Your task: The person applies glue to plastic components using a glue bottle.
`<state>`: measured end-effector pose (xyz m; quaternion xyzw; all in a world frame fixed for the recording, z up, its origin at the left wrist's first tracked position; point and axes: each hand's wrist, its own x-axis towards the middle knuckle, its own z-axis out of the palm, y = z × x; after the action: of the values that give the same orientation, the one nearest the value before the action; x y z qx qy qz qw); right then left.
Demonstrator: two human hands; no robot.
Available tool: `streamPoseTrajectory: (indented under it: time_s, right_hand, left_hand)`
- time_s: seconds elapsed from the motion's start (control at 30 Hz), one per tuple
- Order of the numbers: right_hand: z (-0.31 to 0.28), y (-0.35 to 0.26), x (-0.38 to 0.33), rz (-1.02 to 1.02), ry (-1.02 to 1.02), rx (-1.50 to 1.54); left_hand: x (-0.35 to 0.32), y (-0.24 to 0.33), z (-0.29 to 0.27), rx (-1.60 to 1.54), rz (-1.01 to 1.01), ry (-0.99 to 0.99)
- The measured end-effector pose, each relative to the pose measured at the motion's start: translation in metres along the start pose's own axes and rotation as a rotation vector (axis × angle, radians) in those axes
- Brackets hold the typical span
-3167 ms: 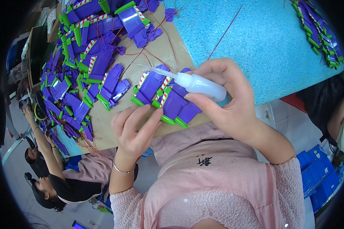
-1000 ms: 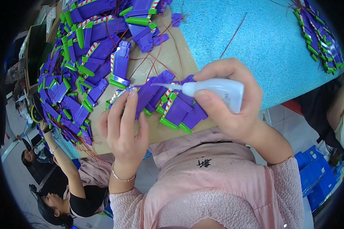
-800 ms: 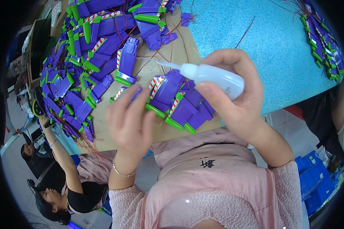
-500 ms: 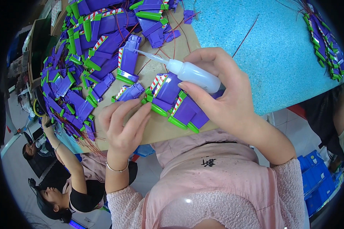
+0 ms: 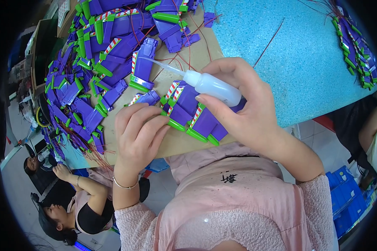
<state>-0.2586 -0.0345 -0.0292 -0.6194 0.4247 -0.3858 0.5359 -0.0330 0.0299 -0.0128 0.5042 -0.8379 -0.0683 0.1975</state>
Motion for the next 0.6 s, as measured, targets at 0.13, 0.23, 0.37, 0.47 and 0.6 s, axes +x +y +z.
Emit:
streamPoseTrajectory:
  time_s: [0.13,0.23,0.37,0.47,0.6]
  right_hand:
    - [-0.010,0.000,-0.006,-0.029,0.014,-0.001]
    - [-0.022,-0.004,-0.012,0.026,0.045,0.035]
    - [-0.031,-0.003,-0.020,0.015,0.075,0.103]
    - [-0.032,-0.002,-0.021,-0.037,0.155,0.154]
    - [-0.037,0.005,-0.020,-0.098,0.152,0.175]
  left_hand:
    - [0.010,-0.010,-0.003,-0.044,-0.077,0.040]
    - [0.031,-0.015,0.009,0.169,-0.265,0.237]
    - [0.042,-0.019,0.018,0.231,-0.353,0.171]
    - [0.040,-0.017,0.017,0.249,-0.365,0.157]
    - [0.030,-0.001,0.000,0.093,-0.381,0.206]
